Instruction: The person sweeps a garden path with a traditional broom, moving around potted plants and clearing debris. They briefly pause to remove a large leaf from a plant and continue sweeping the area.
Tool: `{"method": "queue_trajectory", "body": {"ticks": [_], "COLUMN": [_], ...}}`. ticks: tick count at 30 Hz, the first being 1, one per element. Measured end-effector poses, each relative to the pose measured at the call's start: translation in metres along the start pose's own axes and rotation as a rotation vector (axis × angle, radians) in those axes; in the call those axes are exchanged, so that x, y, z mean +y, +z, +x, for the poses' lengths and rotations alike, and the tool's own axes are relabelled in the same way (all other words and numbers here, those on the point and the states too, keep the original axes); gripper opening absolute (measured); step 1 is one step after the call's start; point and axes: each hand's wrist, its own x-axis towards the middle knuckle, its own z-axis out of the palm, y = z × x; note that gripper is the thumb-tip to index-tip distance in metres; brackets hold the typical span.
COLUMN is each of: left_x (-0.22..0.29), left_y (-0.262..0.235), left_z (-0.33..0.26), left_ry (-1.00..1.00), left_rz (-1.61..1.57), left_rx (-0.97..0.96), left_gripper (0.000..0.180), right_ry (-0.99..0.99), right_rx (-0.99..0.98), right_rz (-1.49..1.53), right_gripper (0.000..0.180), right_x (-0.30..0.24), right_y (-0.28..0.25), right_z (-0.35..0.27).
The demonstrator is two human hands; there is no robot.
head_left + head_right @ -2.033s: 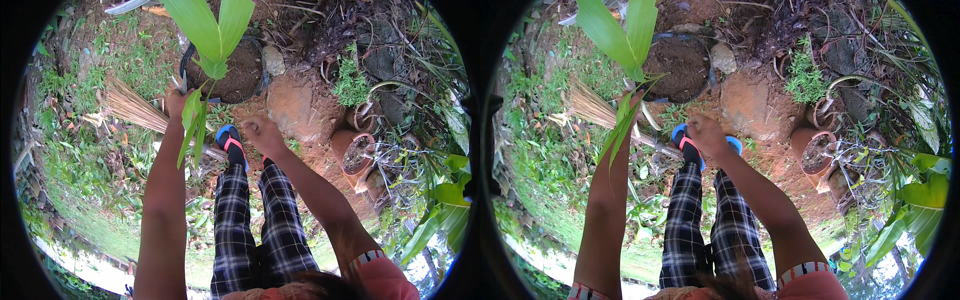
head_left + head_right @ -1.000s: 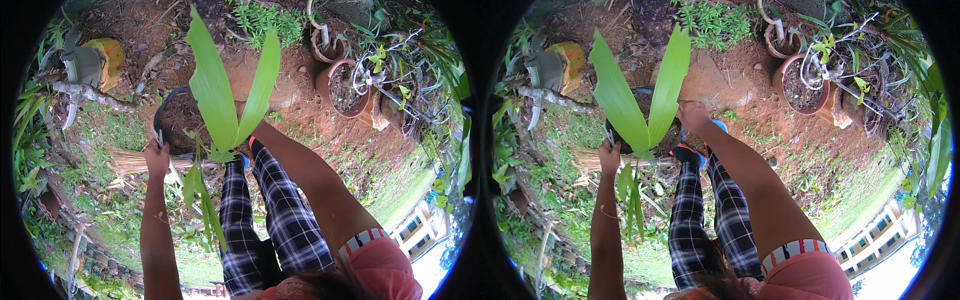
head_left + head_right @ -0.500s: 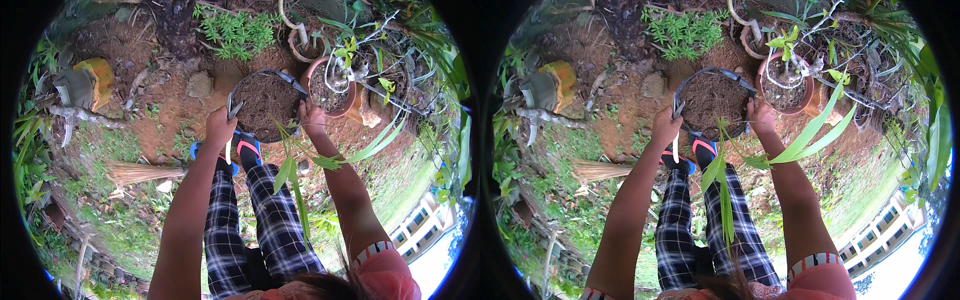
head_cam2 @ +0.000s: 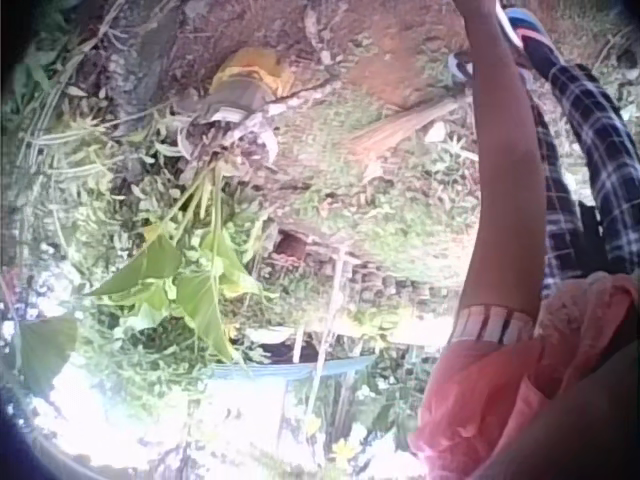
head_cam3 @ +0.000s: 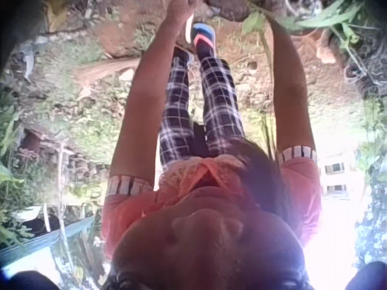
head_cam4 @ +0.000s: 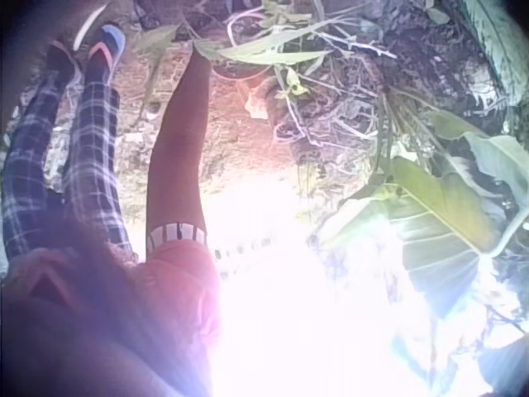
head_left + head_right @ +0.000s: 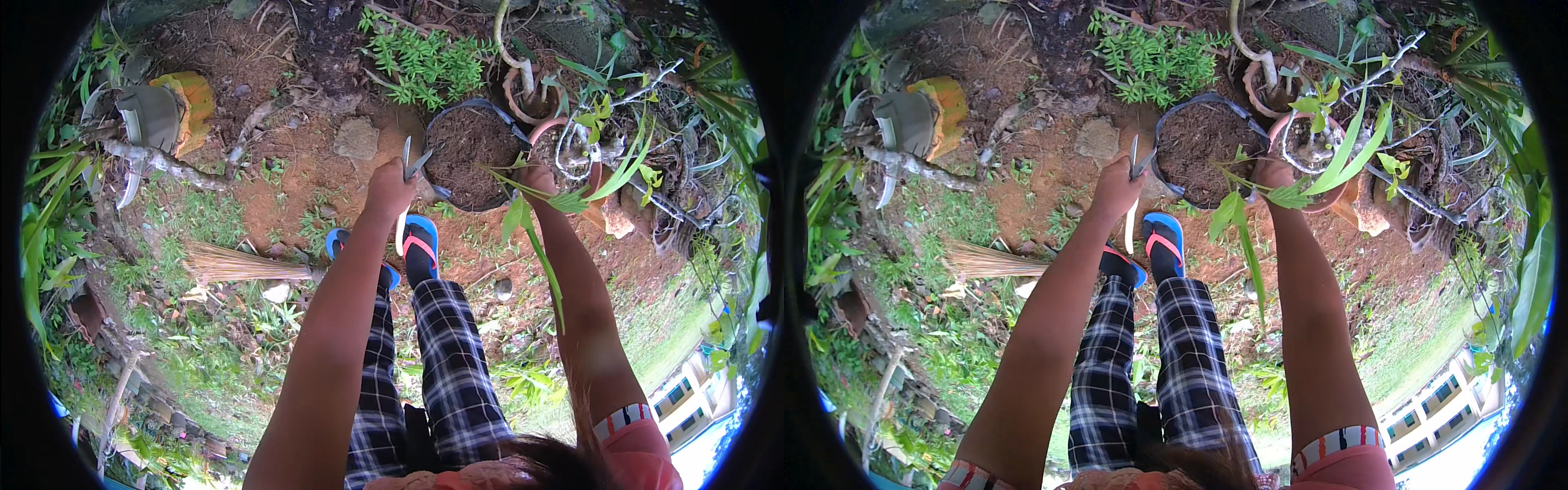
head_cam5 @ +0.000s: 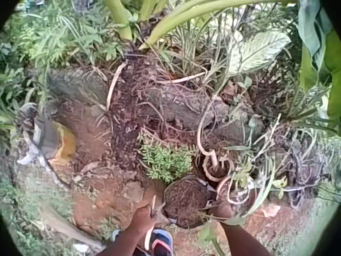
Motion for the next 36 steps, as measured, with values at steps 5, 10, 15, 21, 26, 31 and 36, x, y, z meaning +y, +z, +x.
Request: {"method": "queue_trajectory", "body": {"ticks": [5,10,15,21,26,31,36], "left_x": [-0.046,-0.093,-0.087,-0.057,-0.04,-0.051,-0.116], "left_y": [-0.013,-0.024,-0.037,-0.063,-0.088,-0.12,-0.146], "left_z": [-0.072,-0.147,-0.185,-0.19,-0.195,-0.196,-0.177], "left_ry": [-0.467,-0.91,-0.906,-0.874,-0.812,-0.779,-0.761], "left_rz": [-0.51,-0.969,-1.149,-1.069,-0.872,-0.983,-1.147], "left_rx": [0.288,0.55,0.573,0.345,0.252,0.308,0.78], "left_gripper": [0.03,0.034,0.036,0.033,0.038,0.037,0.025], "right_ry": [0.725,0.701,0.068,-0.211,-0.411,-0.322,0.087], "right_rx": [-0.066,-0.423,-0.663,-1.297,-1.357,-1.305,-0.916], "right_rz": [1.183,1.123,1.448,1.534,1.377,1.464,1.542], "right_gripper": [0.024,0.025,0.037,0.075,0.09,0.082,0.069], "right_x": [-0.038,-0.125,-0.213,-0.252,-0.267,-0.282,-0.291], "right_y": [-0.031,-0.085,-0.173,-0.248,-0.278,-0.277,-0.216], "right_z": [-0.075,-0.13,-0.112,-0.061,-0.058,-0.053,0.009]}}
